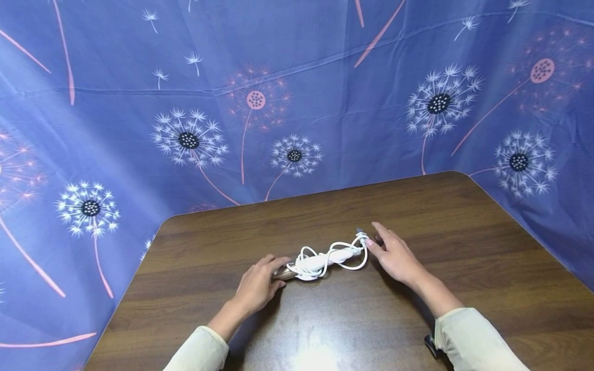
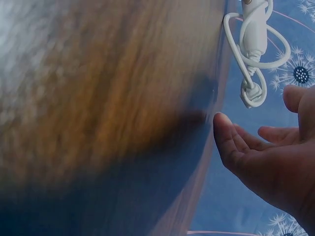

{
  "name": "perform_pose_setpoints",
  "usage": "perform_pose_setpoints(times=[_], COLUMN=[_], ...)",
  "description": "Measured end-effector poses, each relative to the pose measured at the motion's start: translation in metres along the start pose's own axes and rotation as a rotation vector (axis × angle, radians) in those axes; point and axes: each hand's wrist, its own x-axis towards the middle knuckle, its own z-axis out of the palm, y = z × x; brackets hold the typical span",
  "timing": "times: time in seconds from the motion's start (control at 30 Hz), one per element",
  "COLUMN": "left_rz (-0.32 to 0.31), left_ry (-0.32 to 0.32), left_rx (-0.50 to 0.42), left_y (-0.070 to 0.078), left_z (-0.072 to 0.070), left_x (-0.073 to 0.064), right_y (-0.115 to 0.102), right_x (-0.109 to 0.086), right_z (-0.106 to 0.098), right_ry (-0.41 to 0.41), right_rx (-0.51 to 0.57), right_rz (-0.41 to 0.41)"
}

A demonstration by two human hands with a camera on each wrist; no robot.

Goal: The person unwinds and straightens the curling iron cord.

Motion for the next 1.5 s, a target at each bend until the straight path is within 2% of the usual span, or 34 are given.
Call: perform_pose_setpoints(times=[0.43,0.73,1.0,1.37,1.5], left_rz=[0.005,0.012,0.021,0.014,0.020], left_ry=[-0.018,-0.025,-0.020,-0.039,-0.036], left_rx=[0.015,0.023,0.026,0.037,0.049], left_y=[0.0001,0.0006,0.0001,0.0013,0.0021], left_z=[-0.0005,-0.0015,-0.0009,-0.0017,-0.0032], left_x=[0.0011,0.0024,0.0032,0.0043,0.0044], right_y=[-0.0036,-0.0045,-0.0058,-0.0089,-0.0092], right_x=[0.0017,0.0021,0.0040,0.0050,0.0050], right_z=[0.0017,0.0037,0.0052,0.0078,0.0093], right_ry=[0.003,-0.029,-0.028,-0.085,-0.090], right_rx=[-0.002,0.002,0.016,0.144,0.155], right_rz=[-0.024,0.007,0.003,0.039,0.039])
